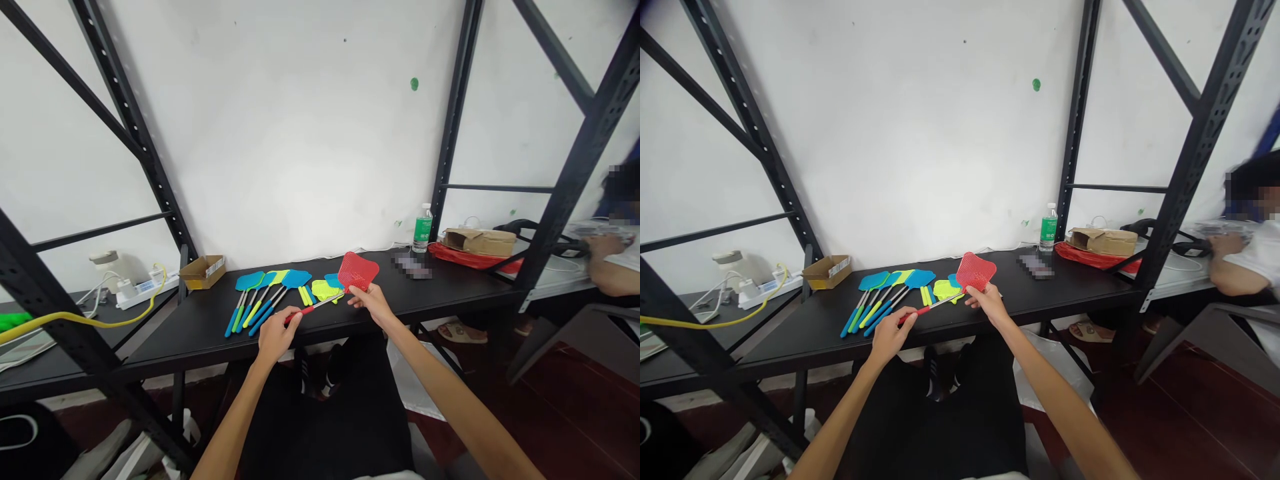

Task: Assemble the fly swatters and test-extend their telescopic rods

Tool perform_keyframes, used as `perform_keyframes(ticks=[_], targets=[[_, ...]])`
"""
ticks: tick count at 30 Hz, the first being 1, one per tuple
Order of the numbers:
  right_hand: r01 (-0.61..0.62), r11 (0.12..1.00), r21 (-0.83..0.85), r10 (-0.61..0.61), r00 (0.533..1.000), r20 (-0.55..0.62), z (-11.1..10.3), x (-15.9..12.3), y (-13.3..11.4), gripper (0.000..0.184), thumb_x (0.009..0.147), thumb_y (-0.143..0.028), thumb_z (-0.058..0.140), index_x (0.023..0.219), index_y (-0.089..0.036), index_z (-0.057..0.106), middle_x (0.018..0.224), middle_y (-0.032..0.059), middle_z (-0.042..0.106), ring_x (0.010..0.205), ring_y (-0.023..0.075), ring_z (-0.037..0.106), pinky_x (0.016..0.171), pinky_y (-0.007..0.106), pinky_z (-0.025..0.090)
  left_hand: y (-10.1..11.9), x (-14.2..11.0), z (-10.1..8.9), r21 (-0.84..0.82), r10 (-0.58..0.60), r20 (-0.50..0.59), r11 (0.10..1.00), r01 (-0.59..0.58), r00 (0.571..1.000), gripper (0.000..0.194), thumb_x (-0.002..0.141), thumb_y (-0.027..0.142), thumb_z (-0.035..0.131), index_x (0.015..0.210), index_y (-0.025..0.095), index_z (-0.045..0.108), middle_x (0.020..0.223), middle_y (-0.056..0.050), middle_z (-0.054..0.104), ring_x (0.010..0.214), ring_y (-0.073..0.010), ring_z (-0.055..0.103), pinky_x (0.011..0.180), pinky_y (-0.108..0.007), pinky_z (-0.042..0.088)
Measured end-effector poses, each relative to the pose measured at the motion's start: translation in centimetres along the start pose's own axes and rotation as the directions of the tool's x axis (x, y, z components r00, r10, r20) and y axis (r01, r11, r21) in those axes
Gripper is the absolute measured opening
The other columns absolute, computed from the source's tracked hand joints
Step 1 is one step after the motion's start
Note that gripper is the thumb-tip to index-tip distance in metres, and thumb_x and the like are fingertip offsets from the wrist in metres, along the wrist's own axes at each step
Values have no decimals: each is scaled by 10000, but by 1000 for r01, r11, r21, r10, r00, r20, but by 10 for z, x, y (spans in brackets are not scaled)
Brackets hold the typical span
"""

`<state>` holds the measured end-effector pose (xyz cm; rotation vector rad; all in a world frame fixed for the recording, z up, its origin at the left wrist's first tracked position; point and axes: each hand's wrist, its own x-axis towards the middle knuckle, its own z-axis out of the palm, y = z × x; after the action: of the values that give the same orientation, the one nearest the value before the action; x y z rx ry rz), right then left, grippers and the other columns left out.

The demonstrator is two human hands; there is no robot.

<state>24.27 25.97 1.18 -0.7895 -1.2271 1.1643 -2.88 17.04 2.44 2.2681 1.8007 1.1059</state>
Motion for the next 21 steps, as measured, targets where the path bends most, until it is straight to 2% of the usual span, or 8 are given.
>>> perform_keyframes(ticks=[10,16,21], targets=[[-23,1000,17,23,1000,8,2,-3,-6,355,731,-444,779,959,-179,720,952,87,753,585,131,694,476,180,493,-2,0,-1,-39,4,-1,999,-4,1000,408,963,519,384,1087,279,688,854,2,723,780,-201,663,641,-269,417],[-102,983,153,101,995,15,11,-8,-14,344,752,-449,770,975,-193,714,1061,90,740,602,116,689,513,188,518,-1,-2,-3,-141,-5,23,990,8,1000,416,965,527,377,1066,252,672,688,15,653,654,-178,613,612,-264,403],[-139,971,194,138,990,17,14,-12,-19,352,734,-420,795,980,-184,706,1043,87,744,587,99,676,520,174,518,0,-2,-3,-192,2,16,981,1,1000,394,964,510,394,1077,248,667,667,19,634,622,-173,599,594,-258,386]])
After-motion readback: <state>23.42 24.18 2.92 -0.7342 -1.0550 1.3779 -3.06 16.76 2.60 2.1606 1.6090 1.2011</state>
